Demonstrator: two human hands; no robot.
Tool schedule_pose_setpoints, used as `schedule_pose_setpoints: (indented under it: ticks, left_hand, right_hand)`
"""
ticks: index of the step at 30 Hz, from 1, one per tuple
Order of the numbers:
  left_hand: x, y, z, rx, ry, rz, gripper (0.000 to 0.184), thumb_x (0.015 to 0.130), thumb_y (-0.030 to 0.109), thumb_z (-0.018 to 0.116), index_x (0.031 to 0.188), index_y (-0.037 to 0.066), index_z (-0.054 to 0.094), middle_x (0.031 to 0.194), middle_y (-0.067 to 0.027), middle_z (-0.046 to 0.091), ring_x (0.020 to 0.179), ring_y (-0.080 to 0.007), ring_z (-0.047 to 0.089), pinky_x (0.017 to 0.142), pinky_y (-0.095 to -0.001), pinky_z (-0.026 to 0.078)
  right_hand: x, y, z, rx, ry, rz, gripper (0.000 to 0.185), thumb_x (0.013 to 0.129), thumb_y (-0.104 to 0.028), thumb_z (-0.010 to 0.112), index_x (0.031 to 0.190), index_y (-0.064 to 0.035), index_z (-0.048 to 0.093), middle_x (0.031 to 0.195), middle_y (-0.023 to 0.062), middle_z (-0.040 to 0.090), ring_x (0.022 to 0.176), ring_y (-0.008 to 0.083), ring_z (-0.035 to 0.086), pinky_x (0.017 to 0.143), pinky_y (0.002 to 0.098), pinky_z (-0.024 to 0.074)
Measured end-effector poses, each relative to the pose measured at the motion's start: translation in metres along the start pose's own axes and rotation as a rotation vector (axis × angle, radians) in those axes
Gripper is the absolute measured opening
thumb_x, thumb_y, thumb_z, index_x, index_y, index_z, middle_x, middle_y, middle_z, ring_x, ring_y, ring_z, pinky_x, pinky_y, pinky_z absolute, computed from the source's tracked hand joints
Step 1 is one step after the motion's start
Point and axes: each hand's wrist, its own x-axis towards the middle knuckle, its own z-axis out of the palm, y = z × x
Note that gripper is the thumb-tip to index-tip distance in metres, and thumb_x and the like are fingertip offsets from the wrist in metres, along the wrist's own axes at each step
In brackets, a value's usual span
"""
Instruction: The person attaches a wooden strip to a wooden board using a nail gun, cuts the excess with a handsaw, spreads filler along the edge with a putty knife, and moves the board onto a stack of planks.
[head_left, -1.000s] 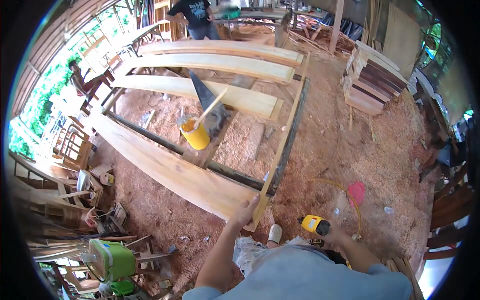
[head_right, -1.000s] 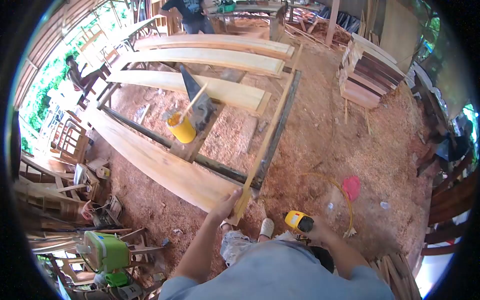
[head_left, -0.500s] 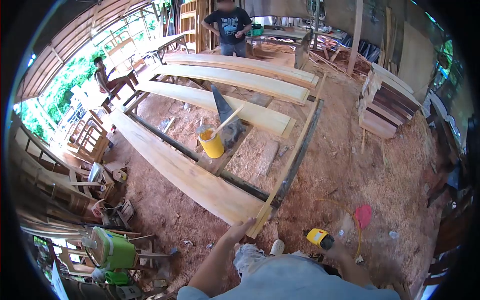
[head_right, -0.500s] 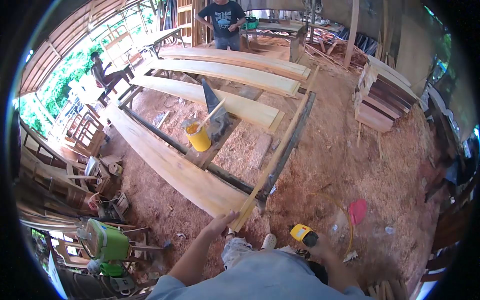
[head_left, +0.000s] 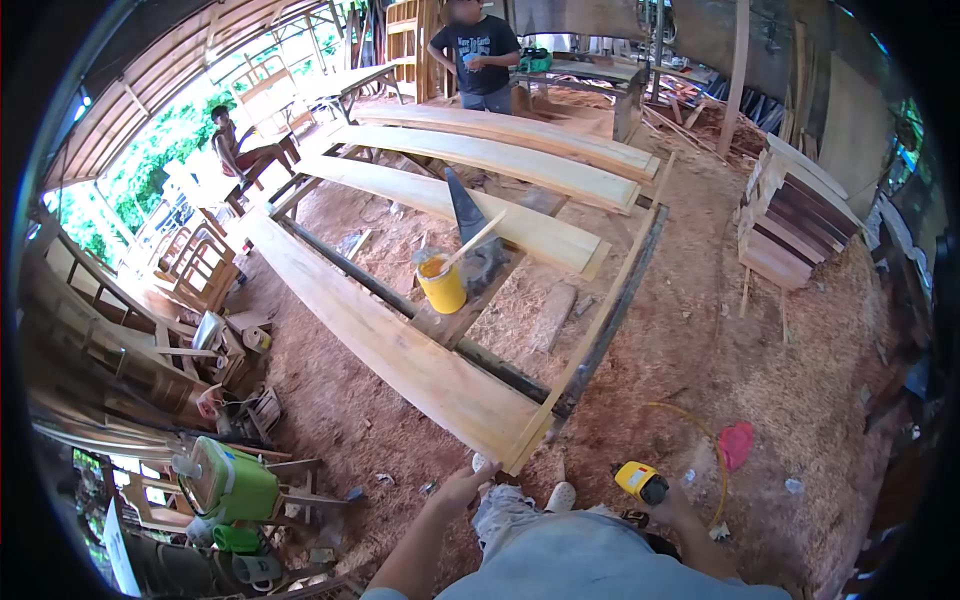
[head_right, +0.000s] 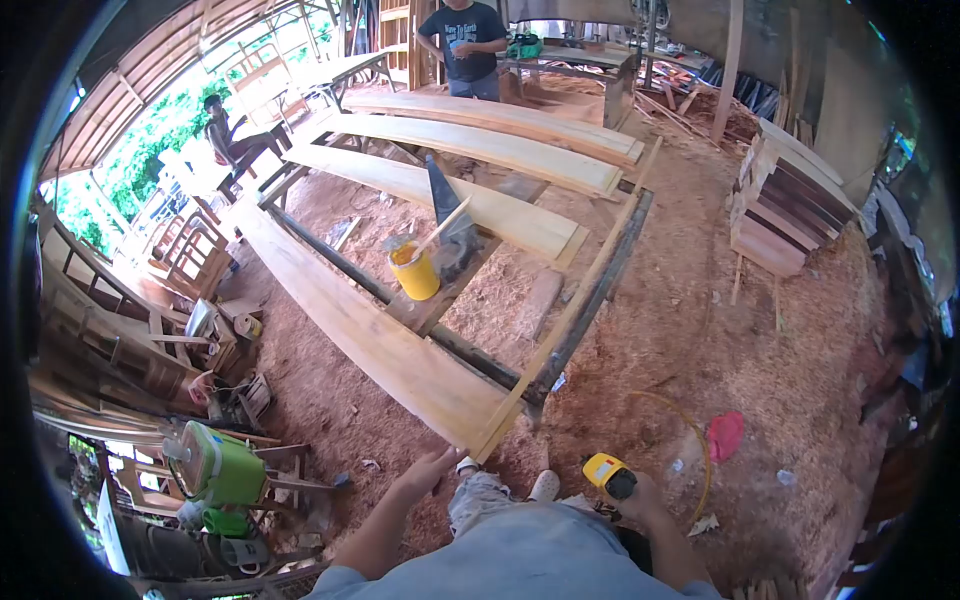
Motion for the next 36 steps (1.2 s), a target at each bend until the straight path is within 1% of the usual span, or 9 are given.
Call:
schedule_pose_setpoints:
  ticks: [7, 9, 11, 13, 15, 19, 25, 29, 36]
  left_hand:
    - [-0.063, 0.049, -0.03, 0.492, 0.171, -0.133, 0.06, 0.085, 0.057, 0.069, 0.087, -0.003, 0.073, 0.07, -0.0122, 0.067, 0.063, -0.0206, 0.064, 0.063, -0.0355, 0.052]
    - [-0.053, 0.061, -0.024, 0.342, 0.529, 0.388, 0.047, 0.08, 0.045, 0.078, 0.081, -0.002, 0.075, 0.074, -0.0166, 0.072, 0.07, -0.0221, 0.07, 0.068, -0.0355, 0.054]
    - [-0.035, 0.09, -0.01, 0.442, 0.561, 0.438, 0.038, 0.08, 0.037, 0.078, 0.078, -0.001, 0.075, 0.073, -0.0151, 0.072, 0.07, -0.0239, 0.072, 0.068, -0.0355, 0.055]
    - [-0.02, 0.126, 0.014, 0.23, 0.565, 0.243, 0.037, 0.084, 0.033, 0.073, 0.091, -0.003, 0.075, 0.085, -0.0192, 0.073, 0.083, -0.0299, 0.073, 0.078, -0.0376, 0.055]
    - [0.038, 0.109, 0.039, 0.316, 0.502, 0.735, 0.044, 0.09, 0.033, 0.067, 0.114, -0.004, 0.069, 0.107, -0.0282, 0.068, 0.108, -0.0374, 0.065, 0.098, -0.0428, 0.047]
    - [0.074, 0.095, 0.08, 0.661, 0.293, 0.771, 0.071, 0.093, 0.034, 0.062, 0.145, -0.007, 0.037, 0.145, -0.0359, 0.039, 0.138, -0.0483, 0.035, 0.117, -0.0506, 0.022]
    - [0.067, 0.089, 0.059, 0.646, 0.1, 0.792, 0.08, 0.091, 0.034, 0.063, 0.146, -0.013, 0.029, 0.149, -0.0357, 0.035, 0.14, -0.0482, 0.031, 0.117, -0.0485, 0.024]
    - [0.147, 0.046, 0.025, 0.635, 0.013, 0.847, 0.067, 0.096, 0.015, 0.057, 0.149, -0.01, 0.025, 0.153, -0.031, 0.031, 0.142, -0.041, 0.032, 0.116, -0.0411, 0.028]
    - [-0.016, 0.073, 0.073, 0.669, 0.256, 0.606, 0.073, 0.087, 0.028, 0.067, 0.144, -0.007, 0.039, 0.146, -0.0346, 0.039, 0.14, -0.0472, 0.032, 0.115, -0.0493, 0.028]
  right_hand:
    - [-0.008, -0.036, -0.005, 0.149, 0.015, 0.037, 0.047, 0.068, -0.02, 0.087, 0.108, -0.0046, 0.069, 0.098, 0.0143, 0.073, 0.09, 0.0245, 0.071, 0.08, 0.0381, 0.0563]
    - [-0.012, -0.065, -0.02, -0.075, 0.009, 0.01, 0.039, 0.072, -0.027, 0.082, 0.104, -0.007, 0.072, 0.092, 0.0158, 0.073, 0.087, 0.0277, 0.072, 0.076, 0.0399, 0.0549]
    - [-0.022, -0.09, -0.029, 0.031, 0.029, 0.038, 0.038, 0.074, -0.029, 0.081, 0.104, -0.0081, 0.072, 0.09, 0.0158, 0.073, 0.085, 0.0285, 0.072, 0.074, 0.041, 0.0544]
    - [-0.012, -0.066, -0.018, 0.087, 0.0, -0.015, 0.037, 0.075, -0.031, 0.08, 0.103, -0.0087, 0.072, 0.089, 0.0159, 0.073, 0.082, 0.0317, 0.071, 0.074, 0.0419, 0.0545]
    - [-0.005, -0.04, -0.002, 0.053, 0.005, 0.033, 0.035, 0.075, -0.034, 0.078, 0.1, -0.0093, 0.072, 0.088, 0.0166, 0.072, 0.08, 0.034, 0.071, 0.073, 0.0429, 0.0544]
    - [-0.028, -0.043, 0.014, 0.208, 0.193, -0.185, 0.035, 0.071, -0.031, 0.075, 0.099, -0.01, 0.069, 0.089, 0.0165, 0.071, 0.087, 0.0362, 0.069, 0.075, 0.046, 0.0532]
    - [-0.057, -0.048, 0.061, 0.249, 0.328, -0.082, 0.037, 0.07, -0.023, 0.073, 0.103, -0.008, 0.066, 0.094, 0.0163, 0.07, 0.094, 0.0375, 0.067, 0.078, 0.0481, 0.0521]
    - [-0.075, -0.048, 0.052, 0.306, 0.282, -0.082, 0.038, 0.069, -0.023, 0.074, 0.103, -0.0089, 0.067, 0.093, 0.0167, 0.07, 0.095, 0.0385, 0.067, 0.08, 0.0489, 0.0516]
    - [-0.07, -0.063, 0.032, 0.386, 0.178, -0.048, 0.049, 0.07, -0.031, 0.08, 0.113, -0.0103, 0.068, 0.099, 0.0177, 0.071, 0.094, 0.035, 0.069, 0.082, 0.0426, 0.0525]
